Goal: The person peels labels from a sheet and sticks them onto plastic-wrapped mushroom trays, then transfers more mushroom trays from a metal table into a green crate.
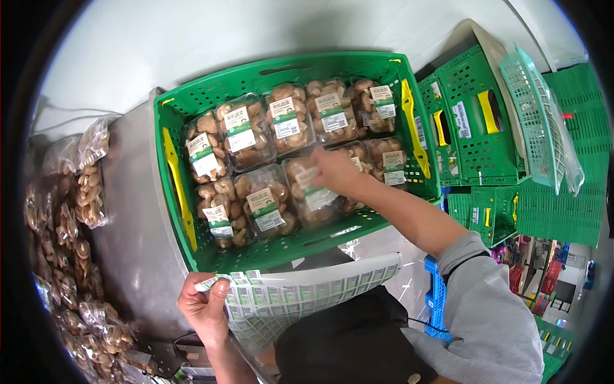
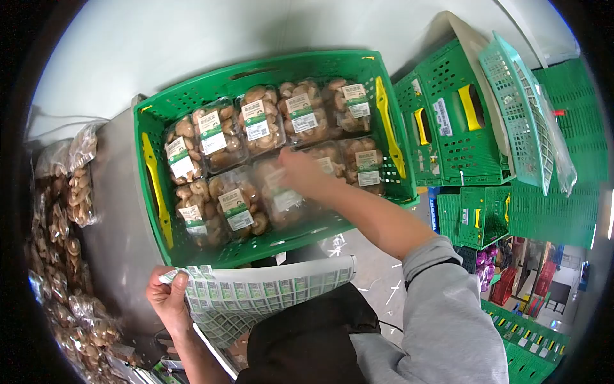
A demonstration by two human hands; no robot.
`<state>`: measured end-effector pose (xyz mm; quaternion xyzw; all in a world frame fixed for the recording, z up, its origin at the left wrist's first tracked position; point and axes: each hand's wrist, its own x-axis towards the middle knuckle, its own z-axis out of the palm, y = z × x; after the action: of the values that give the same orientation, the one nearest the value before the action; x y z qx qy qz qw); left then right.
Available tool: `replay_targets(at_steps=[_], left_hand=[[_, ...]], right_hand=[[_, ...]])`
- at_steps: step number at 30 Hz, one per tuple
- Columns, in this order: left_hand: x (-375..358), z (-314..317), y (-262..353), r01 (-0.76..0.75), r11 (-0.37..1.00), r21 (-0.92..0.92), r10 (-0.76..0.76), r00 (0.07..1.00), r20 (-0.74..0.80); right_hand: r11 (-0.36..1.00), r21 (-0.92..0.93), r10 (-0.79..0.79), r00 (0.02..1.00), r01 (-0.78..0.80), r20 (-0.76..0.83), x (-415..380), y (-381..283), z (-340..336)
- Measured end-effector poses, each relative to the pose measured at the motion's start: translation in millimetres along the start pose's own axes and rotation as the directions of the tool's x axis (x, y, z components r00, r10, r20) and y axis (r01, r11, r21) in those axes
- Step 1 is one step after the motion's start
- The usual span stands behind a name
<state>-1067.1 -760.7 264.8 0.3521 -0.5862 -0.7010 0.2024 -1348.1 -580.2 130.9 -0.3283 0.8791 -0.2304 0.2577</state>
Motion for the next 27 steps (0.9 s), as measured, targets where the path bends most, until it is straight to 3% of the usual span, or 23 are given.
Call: replay_targets(at_steps=[1, 3, 5, 7, 8, 9, 11, 12, 14, 15, 17, 19, 21, 22, 26, 27], left_hand=[[-1, -3, 0, -0.007, 1.0, -0.009, 0.007, 1.0, 0.003], [-6, -12, -1, 0.007, 1.0, -0.022, -0.007, 1.0, -0.01], [-7, -18, -1, 0.013, 0.999, -0.036, -0.015, 0.999, -0.04], [-10, -22, -3, -0.004, 0.999, -0.047, 0.001, 0.998, -0.063], [-11, -23, -3, 0.004, 0.998, -0.055, -0.008, 0.997, -0.075], [-12, -24, -3, 0.01, 0.998, -0.062, -0.015, 0.997, -0.082], [-15, -30, -3, 0.016, 0.999, -0.051, -0.021, 0.995, -0.096], [-16, -32, -4, 0.017, 0.999, -0.047, -0.021, 0.995, -0.097], [-18, -38, -4, 0.021, 0.999, -0.039, -0.025, 0.994, -0.106], [-20, -42, -4, 0.021, 0.999, -0.039, -0.026, 0.993, -0.117], [-23, -48, -4, 0.02, 0.999, -0.042, -0.026, 0.99, -0.141], [-23, -52, -5, 0.006, 0.999, -0.035, -0.011, 0.989, -0.15], [-23, -51, -4, 0.025, 0.998, -0.058, -0.035, 0.984, -0.174], [-24, -52, -2, 0.05, 0.996, -0.074, -0.063, 0.981, -0.183], [-26, -60, -9, 0.031, 0.999, -0.024, -0.035, 0.981, -0.189], [-26, -61, -9, 0.031, 0.999, -0.02, -0.034, 0.98, -0.194]], right_hand=[[1.0, 0.002, -0.009, 1.0, 0.009, 0.008, 3, -10, -4], [0.89, -0.436, 0.152, 0.988, -0.132, 0.012, 9, -36, -20], [0.876, -0.466, 0.174, 0.983, -0.125, 0.062, 10, -42, -24], [0.964, -0.248, -0.095, 0.995, 0.097, 0.02, 7, -52, -24], [0.99, 0.094, -0.114, 0.99, 0.107, 0.08, 11, -60, -14], [0.989, 0.096, -0.122, 0.989, 0.113, 0.086, 16, -67, 1], [0.864, 0.469, -0.292, 0.94, 0.181, 0.175, 24, -77, 37], [0.863, 0.47, -0.298, 0.937, 0.184, 0.18, 27, -79, 50], [0.902, -0.049, -0.429, 0.903, 0.428, -0.016, 29, -89, 65], [0.901, -0.045, -0.432, 0.902, 0.431, -0.011, 30, -91, 68], [0.911, -0.362, -0.179, 0.98, 0.197, 0.083, 32, -113, 53], [0.901, -0.367, -0.207, 0.973, 0.23, 0.103, 36, -115, 53], [0.837, 0.029, -0.547, 0.834, 0.547, 0.068, 41, -125, 58], [0.838, 0.284, -0.523, 0.835, 0.467, 0.172, 41, -147, 55], [0.817, 0.22, -0.569, 0.807, 0.533, 0.156, 54, -176, 106], [0.767, -0.024, -0.635, 0.764, 0.641, 0.119, 56, -179, 115]])
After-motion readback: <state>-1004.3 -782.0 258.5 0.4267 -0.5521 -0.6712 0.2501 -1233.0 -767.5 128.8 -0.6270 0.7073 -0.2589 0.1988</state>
